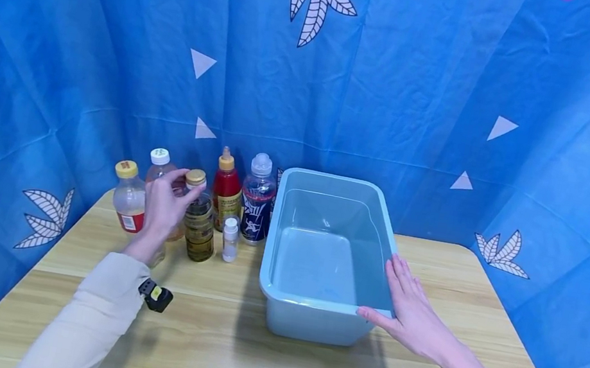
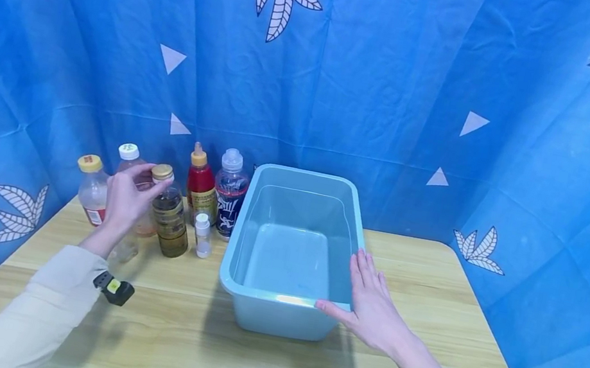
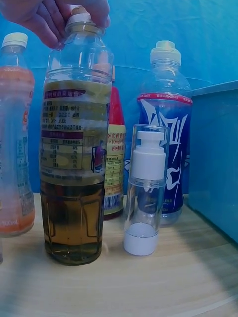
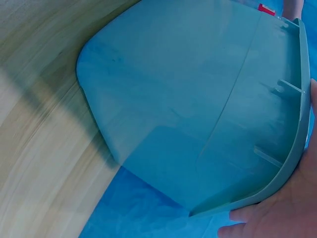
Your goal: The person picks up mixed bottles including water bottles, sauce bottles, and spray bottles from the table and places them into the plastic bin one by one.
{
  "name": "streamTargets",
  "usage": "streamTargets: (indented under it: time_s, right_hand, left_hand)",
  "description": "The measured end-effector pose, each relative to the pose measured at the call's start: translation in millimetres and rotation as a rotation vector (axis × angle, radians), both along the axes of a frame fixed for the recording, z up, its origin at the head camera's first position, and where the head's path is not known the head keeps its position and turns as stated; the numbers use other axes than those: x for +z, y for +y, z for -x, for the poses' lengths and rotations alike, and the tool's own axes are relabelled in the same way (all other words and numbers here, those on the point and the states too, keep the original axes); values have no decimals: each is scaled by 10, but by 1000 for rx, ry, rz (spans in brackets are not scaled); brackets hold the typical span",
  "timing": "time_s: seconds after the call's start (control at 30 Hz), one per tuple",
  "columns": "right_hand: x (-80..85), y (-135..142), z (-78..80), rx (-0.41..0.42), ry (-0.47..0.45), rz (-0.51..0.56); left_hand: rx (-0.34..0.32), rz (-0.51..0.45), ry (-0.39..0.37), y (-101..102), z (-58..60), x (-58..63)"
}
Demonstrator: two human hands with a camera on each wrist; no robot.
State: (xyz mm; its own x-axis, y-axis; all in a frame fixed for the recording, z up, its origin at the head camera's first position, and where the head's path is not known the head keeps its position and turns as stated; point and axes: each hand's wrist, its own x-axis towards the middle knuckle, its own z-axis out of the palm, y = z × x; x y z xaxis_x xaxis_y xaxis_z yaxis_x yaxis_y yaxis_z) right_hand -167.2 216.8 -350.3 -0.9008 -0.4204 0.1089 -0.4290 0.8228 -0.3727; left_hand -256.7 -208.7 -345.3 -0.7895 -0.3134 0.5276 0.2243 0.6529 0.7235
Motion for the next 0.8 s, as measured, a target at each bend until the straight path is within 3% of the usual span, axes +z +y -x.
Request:
streamTargets:
  time_s: [0.4, 0.63, 0.8]
  right_hand:
    - [-6, -5, -1, -1, 1, 0]
    - [-2, -7, -5, 0, 0, 1]
    - [3, -8, -9, -1, 1, -1]
  left_hand:
    - [-2, 40, 27, 16, -78, 14]
    - [-10, 93, 129, 53, -153, 156]
    - [-23, 109, 129, 90, -217, 282]
